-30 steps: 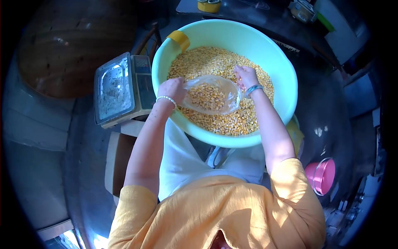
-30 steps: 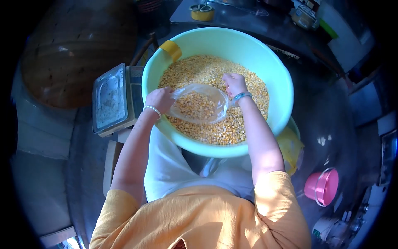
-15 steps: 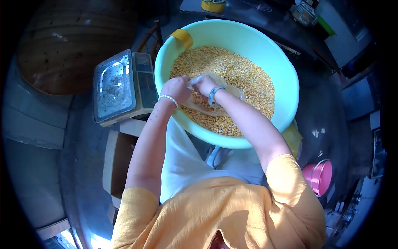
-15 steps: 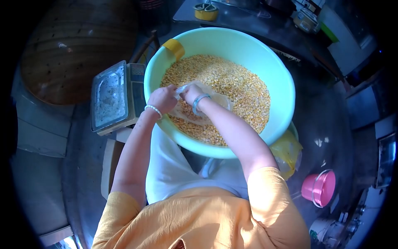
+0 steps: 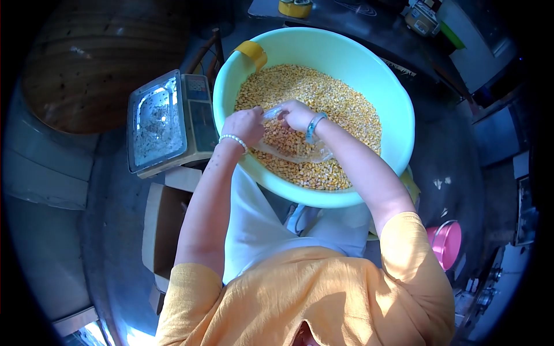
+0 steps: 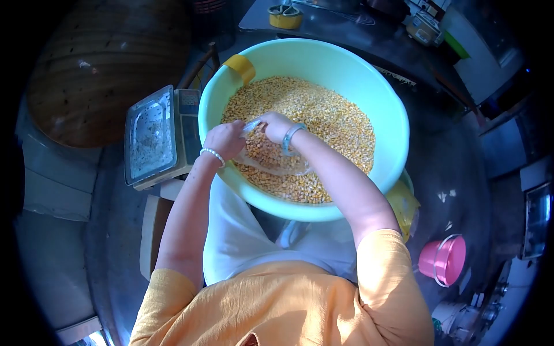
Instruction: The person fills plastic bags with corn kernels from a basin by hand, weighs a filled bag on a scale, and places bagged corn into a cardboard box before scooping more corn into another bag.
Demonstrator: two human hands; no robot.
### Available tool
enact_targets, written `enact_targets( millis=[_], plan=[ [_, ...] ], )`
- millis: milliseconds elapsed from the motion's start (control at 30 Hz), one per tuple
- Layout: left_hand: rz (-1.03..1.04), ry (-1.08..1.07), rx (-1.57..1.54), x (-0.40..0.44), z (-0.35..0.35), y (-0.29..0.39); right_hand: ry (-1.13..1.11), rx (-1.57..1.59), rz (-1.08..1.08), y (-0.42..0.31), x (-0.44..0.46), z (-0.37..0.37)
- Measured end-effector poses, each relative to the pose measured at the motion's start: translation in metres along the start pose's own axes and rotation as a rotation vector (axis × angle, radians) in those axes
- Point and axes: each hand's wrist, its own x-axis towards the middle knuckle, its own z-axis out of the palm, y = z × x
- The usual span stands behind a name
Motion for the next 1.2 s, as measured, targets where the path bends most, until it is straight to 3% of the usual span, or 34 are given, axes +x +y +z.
enact_targets(
  millis=[33, 167, 400, 500, 633, 733, 800, 867, 900, 1000, 1033, 1133, 1167, 1200],
  plan=[
    [0.002, 0.0, -0.008, -0.001, 0.0, 0.0, -0.037, -0.002, -0.058, 0.007, 0.002, -0.006],
    [0.0, -0.041, 0.008, -0.003, -0.006, 0.005, -0.104, 0.036, 0.063, 0.003, -0.008, -0.034],
    [-0.012, -0.077, 0.026, -0.002, -0.005, 0.005, 0.055, -0.152, -0.094, 0.005, 0.0, -0.049],
    [0.0, -0.064, 0.02, -0.003, -0.005, 0.005, 0.174, 0.088, -0.22, 0.006, -0.013, -0.042],
    [-0.038, -0.081, 0.002, 0.0, -0.003, 0.006, 0.493, 0.402, -0.336, 0.02, -0.032, -0.051],
    [-0.04, -0.069, -0.018, -0.001, -0.004, 0.007, 0.754, 0.645, -0.211, 0.056, -0.026, -0.068],
    [-0.024, -0.051, -0.011, -0.001, -0.001, 0.005, 0.87, 0.587, -0.035, 0.103, -0.018, -0.074],
    [-0.039, -0.045, -0.016, 0.0, -0.001, 0.006, 0.852, 0.136, 0.216, 0.184, -0.002, -0.072],
    [-0.045, -0.043, -0.019, 0.0, -0.002, 0.007, 0.829, -0.089, 0.339, 0.188, -0.005, -0.07],
    [-0.042, -0.043, -0.004, -0.001, -0.004, 0.01, 0.689, -0.24, 0.409, 0.189, -0.011, -0.052],
    [-0.039, -0.033, -0.002, -0.001, -0.003, 0.009, 0.721, -0.267, 0.35, 0.181, -0.012, -0.042],
    [-0.038, 0.001, -0.007, 0.001, 0.002, 0.005, 0.464, -0.251, 0.24, 0.168, -0.003, -0.026],
    [-0.039, 0.016, -0.016, 0.002, 0.004, 0.003, 0.377, -0.279, 0.345, 0.15, -0.012, -0.026],
    [-0.04, 0.031, -0.026, 0.002, 0.004, 0.004, 0.388, -0.31, 0.321, 0.15, -0.011, -0.022]
  ],
)
